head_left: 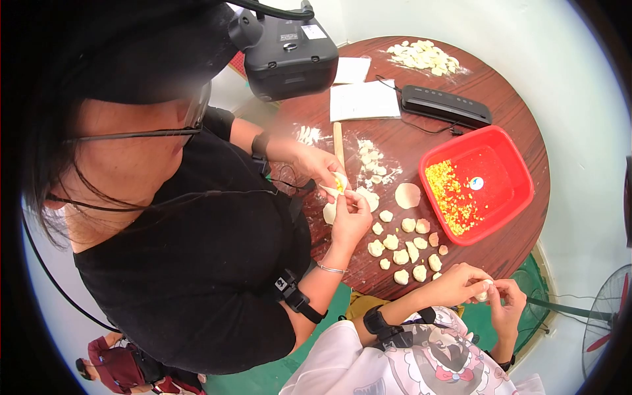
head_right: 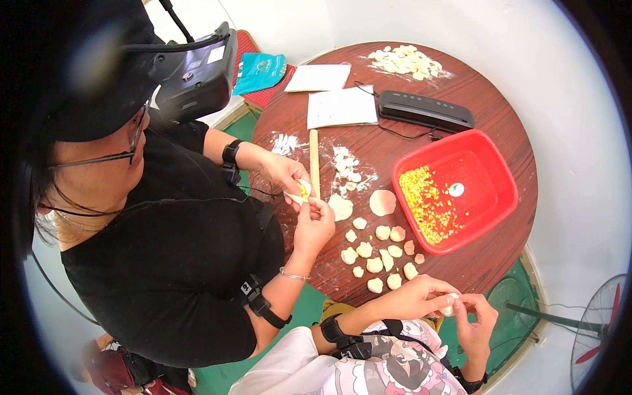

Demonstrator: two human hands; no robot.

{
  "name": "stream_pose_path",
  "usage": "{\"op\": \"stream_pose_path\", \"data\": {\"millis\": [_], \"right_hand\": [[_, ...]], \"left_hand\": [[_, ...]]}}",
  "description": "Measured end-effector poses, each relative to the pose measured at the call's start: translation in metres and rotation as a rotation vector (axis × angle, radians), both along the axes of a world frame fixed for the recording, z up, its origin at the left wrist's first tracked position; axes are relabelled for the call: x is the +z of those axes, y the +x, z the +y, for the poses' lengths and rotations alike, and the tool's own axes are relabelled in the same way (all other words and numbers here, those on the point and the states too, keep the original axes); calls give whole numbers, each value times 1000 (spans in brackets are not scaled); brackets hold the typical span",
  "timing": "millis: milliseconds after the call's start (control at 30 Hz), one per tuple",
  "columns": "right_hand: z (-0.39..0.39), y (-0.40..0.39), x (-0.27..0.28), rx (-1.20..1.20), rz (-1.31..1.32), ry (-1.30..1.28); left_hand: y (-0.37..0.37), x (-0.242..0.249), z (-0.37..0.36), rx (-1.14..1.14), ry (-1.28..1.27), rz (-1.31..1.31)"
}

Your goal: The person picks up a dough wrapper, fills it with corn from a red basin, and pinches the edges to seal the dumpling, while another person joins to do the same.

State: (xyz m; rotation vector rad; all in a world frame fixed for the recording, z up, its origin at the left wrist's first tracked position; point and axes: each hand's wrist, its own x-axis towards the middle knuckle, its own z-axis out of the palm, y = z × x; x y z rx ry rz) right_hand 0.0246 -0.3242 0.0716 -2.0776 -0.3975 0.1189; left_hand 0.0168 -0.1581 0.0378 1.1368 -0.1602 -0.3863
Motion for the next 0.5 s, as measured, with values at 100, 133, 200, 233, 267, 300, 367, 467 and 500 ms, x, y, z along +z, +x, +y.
{"op": "stream_pose_path", "data": {"millis": [100,133,200,233,267,300,367,467,500], "right_hand": [[0,0,0,4,5,0],[-1,0,0,5,8,-2],[-1,0,-1,4,7,-3],[-2,0,-1,2,6,-4],[-2,0,-1,2,6,-4],[-1,0,0,2,8,0],[0,0,0,2,10,4],[0,0,-1,-4,16,0],[-1,1,-3,18,-24,-10]], "left_hand": [[0,1,0,6,12,-16],[0,0,0,2,9,-17],[0,-1,0,0,5,-17],[0,-1,0,-4,7,-16],[0,-1,0,-8,8,-16],[0,0,0,-8,8,-15],[0,0,0,-4,-1,-15],[0,-2,-1,1,-8,-23],[0,-2,-1,1,-8,-23]]}}
